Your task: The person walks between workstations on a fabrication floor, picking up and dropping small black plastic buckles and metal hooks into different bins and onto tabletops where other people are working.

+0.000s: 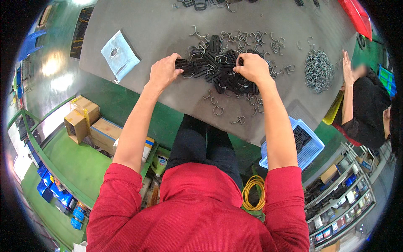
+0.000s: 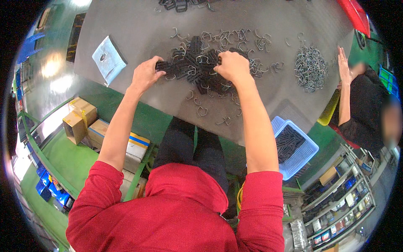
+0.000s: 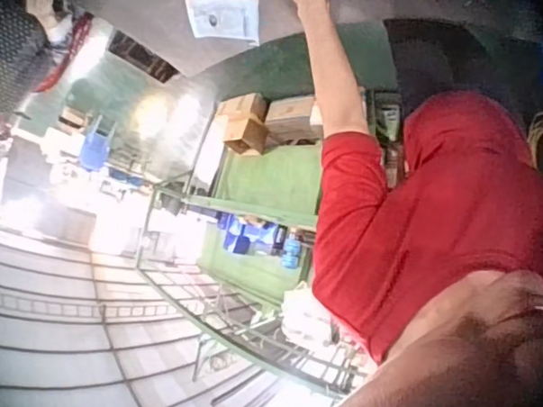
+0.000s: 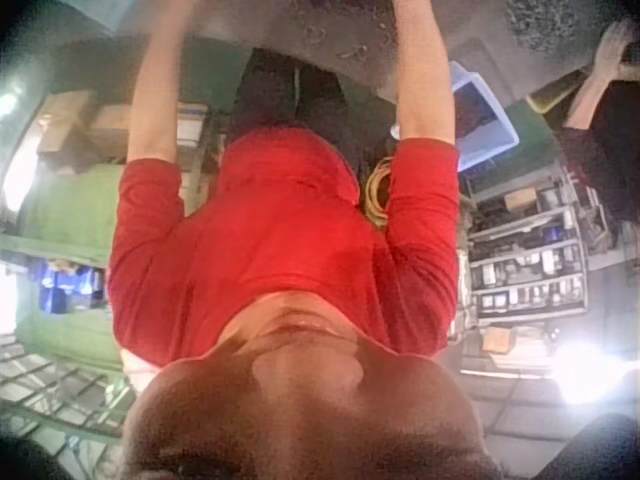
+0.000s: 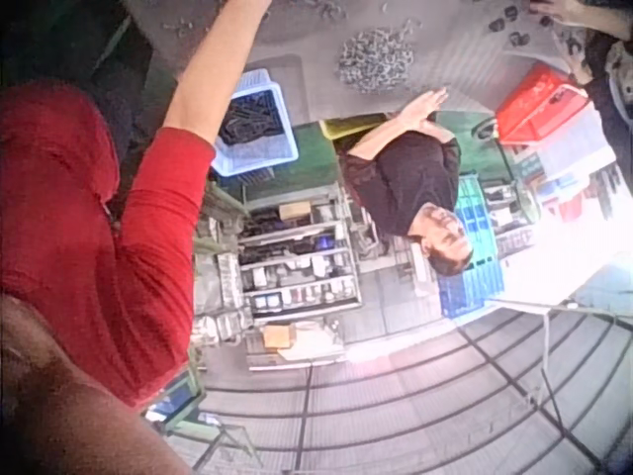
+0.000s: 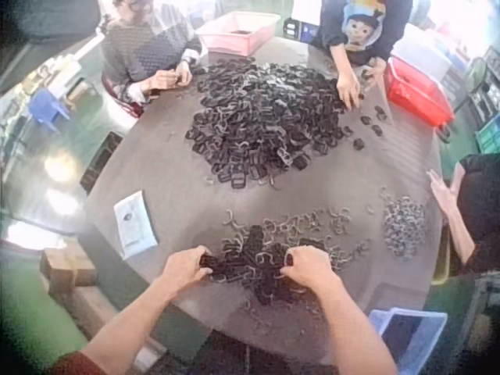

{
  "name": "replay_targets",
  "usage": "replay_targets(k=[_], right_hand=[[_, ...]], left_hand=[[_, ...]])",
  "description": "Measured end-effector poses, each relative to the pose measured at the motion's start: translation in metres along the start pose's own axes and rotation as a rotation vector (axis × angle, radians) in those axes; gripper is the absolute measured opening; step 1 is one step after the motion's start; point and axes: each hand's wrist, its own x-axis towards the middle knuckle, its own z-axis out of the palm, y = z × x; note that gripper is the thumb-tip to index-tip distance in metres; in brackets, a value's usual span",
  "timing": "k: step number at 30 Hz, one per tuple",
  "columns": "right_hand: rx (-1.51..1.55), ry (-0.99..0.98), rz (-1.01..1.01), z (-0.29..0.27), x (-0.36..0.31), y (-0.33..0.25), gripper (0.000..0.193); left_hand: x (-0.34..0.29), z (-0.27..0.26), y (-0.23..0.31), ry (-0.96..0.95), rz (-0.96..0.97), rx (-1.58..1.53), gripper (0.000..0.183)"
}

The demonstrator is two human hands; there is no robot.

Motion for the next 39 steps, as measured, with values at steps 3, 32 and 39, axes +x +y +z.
replay_targets(k=[3,32,39], right_hand=[[0.597,-0.060,0.091,-0.002,-0.008,0.031,0.026],[0.494,0.948,0.992,0.067,-0.335,0.147,0.043],[0.554,0.565,0.520,0.043,-0.149,0.029,0.024]], left_hand=[[0.003,0.002,-0.005,-0.013,-0.017,0.109,0.037],[-0.070,0.115,0.320,-0.033,0.530,-0.544,0.046],[0.046,0.088,0.180,0.279,0.365,0.020,0.027]])
